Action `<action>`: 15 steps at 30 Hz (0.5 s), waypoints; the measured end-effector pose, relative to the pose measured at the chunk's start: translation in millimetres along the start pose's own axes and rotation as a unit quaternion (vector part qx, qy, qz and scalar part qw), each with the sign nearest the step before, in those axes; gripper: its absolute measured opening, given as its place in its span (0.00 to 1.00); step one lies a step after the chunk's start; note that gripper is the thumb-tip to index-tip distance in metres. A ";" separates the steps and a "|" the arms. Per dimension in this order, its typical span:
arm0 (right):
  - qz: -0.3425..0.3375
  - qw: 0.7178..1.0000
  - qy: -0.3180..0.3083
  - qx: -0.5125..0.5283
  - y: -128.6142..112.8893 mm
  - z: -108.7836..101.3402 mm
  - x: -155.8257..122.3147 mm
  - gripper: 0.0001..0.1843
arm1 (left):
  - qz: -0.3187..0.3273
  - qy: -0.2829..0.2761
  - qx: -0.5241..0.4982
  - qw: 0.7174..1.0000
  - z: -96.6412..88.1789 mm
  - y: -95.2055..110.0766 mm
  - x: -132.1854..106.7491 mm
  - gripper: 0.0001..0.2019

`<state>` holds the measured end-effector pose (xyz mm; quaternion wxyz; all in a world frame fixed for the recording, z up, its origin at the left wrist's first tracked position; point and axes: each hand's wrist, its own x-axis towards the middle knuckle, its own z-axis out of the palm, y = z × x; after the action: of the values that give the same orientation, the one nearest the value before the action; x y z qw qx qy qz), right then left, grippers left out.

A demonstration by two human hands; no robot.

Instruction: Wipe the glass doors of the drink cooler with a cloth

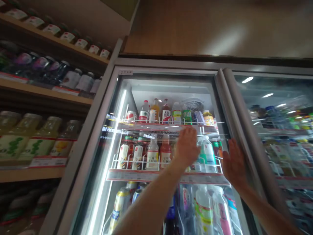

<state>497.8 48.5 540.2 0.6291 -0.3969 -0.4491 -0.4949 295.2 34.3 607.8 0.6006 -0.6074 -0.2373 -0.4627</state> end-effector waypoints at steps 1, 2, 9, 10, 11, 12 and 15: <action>-0.008 1.000 -0.001 0.006 1.8 -0.4 -0.5 0.29 | 0.043 0.003 -0.005 0.999 5.9 20.1 1.3 0.25; -0.014 1.000 -0.004 0.008 2.7 -1.2 -1.3 0.29 | 0.070 0.009 -0.006 0.997 7.8 26.5 0.1 0.24; -0.027 0.998 -0.031 -0.051 -7.5 -5.1 -9.1 0.30 | -0.218 0.076 0.059 0.971 -34.0 -154.5 -17.5 0.25; -0.027 0.997 -0.038 -0.063 -9.1 -5.0 -9.5 0.30 | -0.261 0.081 0.067 0.960 -35.0 -159.3 -15.1 0.25; -0.029 0.996 -0.043 -0.071 -10.3 -4.9 -9.7 0.30 | -0.262 0.076 0.067 0.960 -33.3 -149.7 -11.8 0.26; -0.033 0.996 -0.045 -0.076 -10.9 -5.0 -9.8 0.30 | -0.234 0.066 0.061 0.968 -29.2 -127.7 -8.1 0.26; -0.047 0.995 -0.035 -0.077 -9.7 -5.2 -9.3 0.30 | -0.068 0.020 0.032 0.997 -9.2 -35.0 -1.3 0.22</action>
<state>488.2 44.2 530.4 0.5566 -0.4401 -0.4496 -0.5426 262.6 31.8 623.2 0.5913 -0.5610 -0.2805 -0.5070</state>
